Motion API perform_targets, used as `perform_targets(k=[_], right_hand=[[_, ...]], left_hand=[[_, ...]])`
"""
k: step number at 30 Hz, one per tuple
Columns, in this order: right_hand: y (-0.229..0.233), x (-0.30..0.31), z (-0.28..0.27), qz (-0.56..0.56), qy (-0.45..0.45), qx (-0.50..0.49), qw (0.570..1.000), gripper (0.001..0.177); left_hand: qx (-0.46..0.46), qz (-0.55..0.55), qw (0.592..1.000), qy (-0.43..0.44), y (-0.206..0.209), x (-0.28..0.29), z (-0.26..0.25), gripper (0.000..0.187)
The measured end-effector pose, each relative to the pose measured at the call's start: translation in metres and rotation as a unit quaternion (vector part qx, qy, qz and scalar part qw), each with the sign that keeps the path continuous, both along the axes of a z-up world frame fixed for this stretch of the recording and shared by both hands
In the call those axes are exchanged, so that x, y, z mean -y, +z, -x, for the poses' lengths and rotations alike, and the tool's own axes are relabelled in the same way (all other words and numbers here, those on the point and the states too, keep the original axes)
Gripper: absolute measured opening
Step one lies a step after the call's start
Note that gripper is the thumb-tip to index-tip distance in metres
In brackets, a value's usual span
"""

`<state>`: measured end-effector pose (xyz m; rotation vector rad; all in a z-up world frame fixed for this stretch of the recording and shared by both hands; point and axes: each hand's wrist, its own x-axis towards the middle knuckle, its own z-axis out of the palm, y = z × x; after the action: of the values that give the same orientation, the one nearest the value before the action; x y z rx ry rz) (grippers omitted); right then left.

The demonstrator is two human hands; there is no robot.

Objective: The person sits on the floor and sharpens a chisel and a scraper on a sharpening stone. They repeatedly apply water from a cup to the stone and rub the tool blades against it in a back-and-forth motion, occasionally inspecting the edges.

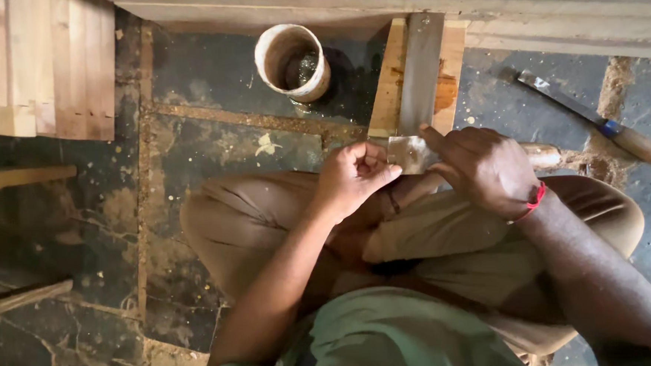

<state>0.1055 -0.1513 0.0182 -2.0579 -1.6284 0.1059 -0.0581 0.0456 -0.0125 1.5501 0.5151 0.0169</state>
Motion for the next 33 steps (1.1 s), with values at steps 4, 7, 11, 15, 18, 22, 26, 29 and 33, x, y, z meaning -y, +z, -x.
perform_targets(k=[4,7,11,15,18,22,26,29,33], right_hand=[[0.001,-0.002,0.001,0.017,0.001,-0.009,1.0,0.063],[0.002,0.0,0.001,0.013,0.002,-0.012,1.0,0.062],[0.001,0.002,-0.001,0.025,0.003,-0.024,0.999,0.064],[0.003,0.003,-0.001,0.015,0.011,-0.021,1.0,0.068],[0.006,0.003,0.001,0.023,0.008,-0.02,0.999,0.069],[0.009,0.003,0.002,0.033,0.008,-0.026,0.999,0.07],[0.009,0.002,0.004,0.036,0.01,-0.016,0.999,0.072],[0.008,0.002,0.005,0.021,0.01,-0.023,0.999,0.07],[0.007,0.002,0.006,0.016,0.011,-0.019,1.0,0.07]], left_hand=[[-0.033,-0.118,0.992,0.012,0.016,0.006,-0.001,0.024],[-0.025,-0.153,0.988,0.02,0.024,0.009,-0.002,0.021],[-0.02,-0.224,0.974,0.004,0.033,0.009,-0.003,0.023],[-0.013,-0.218,0.976,0.006,0.037,0.007,-0.004,0.022],[-0.024,-0.222,0.975,0.0,0.037,0.005,-0.005,0.026],[-0.043,-0.254,0.966,-0.003,0.035,0.002,-0.006,0.037],[-0.055,-0.28,0.958,-0.008,0.028,-0.001,-0.004,0.049],[-0.015,-0.263,0.964,0.016,0.022,-0.001,-0.003,0.044],[0.0,-0.094,0.995,0.038,0.013,0.002,-0.001,0.046]])
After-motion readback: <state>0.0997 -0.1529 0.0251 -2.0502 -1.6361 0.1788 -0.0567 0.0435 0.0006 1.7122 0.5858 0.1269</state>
